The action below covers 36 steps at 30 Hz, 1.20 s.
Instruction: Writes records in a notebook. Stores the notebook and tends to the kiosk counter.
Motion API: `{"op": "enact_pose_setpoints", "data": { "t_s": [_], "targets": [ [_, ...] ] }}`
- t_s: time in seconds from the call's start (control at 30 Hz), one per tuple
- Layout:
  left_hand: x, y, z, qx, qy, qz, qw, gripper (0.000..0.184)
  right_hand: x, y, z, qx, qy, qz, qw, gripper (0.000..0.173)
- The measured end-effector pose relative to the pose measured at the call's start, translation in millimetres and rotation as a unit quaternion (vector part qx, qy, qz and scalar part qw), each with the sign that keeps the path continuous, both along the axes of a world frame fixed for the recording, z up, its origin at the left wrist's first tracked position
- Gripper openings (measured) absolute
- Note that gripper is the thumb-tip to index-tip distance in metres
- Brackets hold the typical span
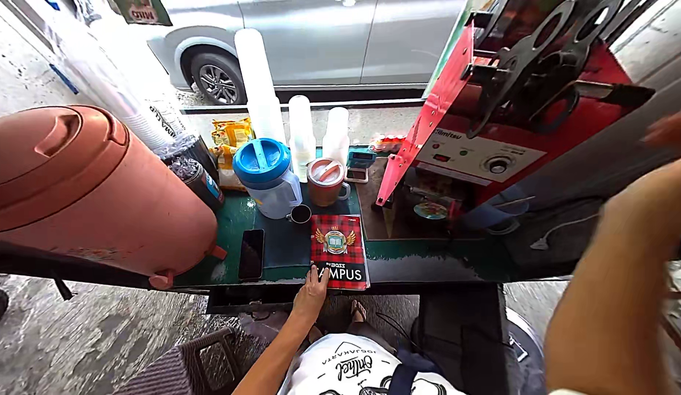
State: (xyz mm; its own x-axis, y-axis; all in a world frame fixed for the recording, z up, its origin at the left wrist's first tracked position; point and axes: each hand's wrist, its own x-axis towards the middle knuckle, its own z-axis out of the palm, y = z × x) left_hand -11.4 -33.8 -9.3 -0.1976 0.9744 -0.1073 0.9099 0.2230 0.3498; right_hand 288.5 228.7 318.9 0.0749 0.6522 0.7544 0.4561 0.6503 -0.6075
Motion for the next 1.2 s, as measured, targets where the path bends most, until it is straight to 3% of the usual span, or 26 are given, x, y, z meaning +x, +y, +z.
{"op": "enact_pose_setpoints", "data": {
  "t_s": [0.03,0.1,0.17,0.2,0.27,0.33,0.4,0.47,0.57,0.7,0.77,0.83,0.9,0.97,1.03,1.1,1.2],
  "targets": [
    [-1.6,-4.0,-3.6,0.035,-0.015,0.015,0.999,0.049,-12.2,-34.0,-36.7,-0.035,-0.041,0.021,0.998,0.037],
    [-4.0,-10.3,-7.5,0.099,-0.067,0.063,0.991,0.049,-41.2,-82.7,-121.3,-0.232,-0.158,0.082,0.956,0.042],
    [-5.2,-15.4,-4.7,0.127,-0.154,0.125,0.972,0.054,-60.2,-104.8,-210.3,-0.489,-0.242,0.148,0.825,0.050],
    [-5.9,-15.1,-3.0,0.142,-0.204,0.158,0.956,0.056,-65.0,-112.8,-250.9,-0.558,-0.248,0.161,0.775,0.053],
    [-5.3,-15.3,1.4,0.151,-0.288,0.222,0.919,0.053,-73.4,-130.5,-301.6,-0.621,-0.234,0.147,0.733,0.057],
    [-1.3,-22.1,1.9,0.139,-0.375,0.276,0.874,0.043,-83.7,-149.0,-319.9,-0.658,-0.207,0.129,0.712,0.062],
    [3.2,-29.3,-3.8,0.151,-0.495,0.306,0.799,0.041,-95.3,-159.8,-327.3,-0.670,-0.139,0.101,0.722,0.061],
    [7.3,-37.1,-9.4,0.173,-0.582,0.315,0.729,0.041,-100.1,-163.3,-336.3,-0.670,-0.041,0.065,0.738,0.055],
    [10.0,-48.2,-15.5,0.173,-0.651,0.321,0.666,0.041,-94.1,-165.8,-338.1,-0.665,0.072,0.061,0.740,0.043],
    [18.0,-56.2,-20.2,0.153,-0.699,0.352,0.604,0.042,-73.2,-178.4,-337.4,-0.641,0.058,0.088,0.761,0.036],
    [21.5,-57.9,-21.7,0.133,-0.709,0.369,0.586,0.040,-64.2,-180.9,-339.2,-0.620,-0.039,0.073,0.780,0.038],
    [24.1,-60.2,-25.2,0.111,-0.704,0.389,0.584,0.037,-61.4,-178.6,-331.2,-0.568,-0.190,0.039,0.800,0.047],
    [22.1,-64.4,-26.5,0.048,-0.682,0.410,0.604,0.035,-72.0,-170.4,-320.3,-0.495,-0.277,0.047,0.822,0.049],
    [17.1,-70.9,-14.9,-0.088,-0.622,0.416,0.658,0.038,-96.7,-159.6,-308.6,-0.474,-0.317,0.103,0.815,0.045],
    [11.2,-75.7,2.7,-0.190,-0.542,0.353,0.739,0.041,-127.7,-149.3,-305.1,-0.473,-0.341,0.160,0.796,0.043],
    [7.9,-72.9,20.3,-0.159,-0.449,0.287,0.831,0.039,-156.6,-140.9,-313.0,-0.445,-0.363,0.176,0.800,0.047],
    [5.1,-47.4,36.8,-0.008,-0.361,0.224,0.905,0.031,-180.7,-127.6,-322.8,-0.455,-0.419,0.153,0.771,0.063]
  ]
}}
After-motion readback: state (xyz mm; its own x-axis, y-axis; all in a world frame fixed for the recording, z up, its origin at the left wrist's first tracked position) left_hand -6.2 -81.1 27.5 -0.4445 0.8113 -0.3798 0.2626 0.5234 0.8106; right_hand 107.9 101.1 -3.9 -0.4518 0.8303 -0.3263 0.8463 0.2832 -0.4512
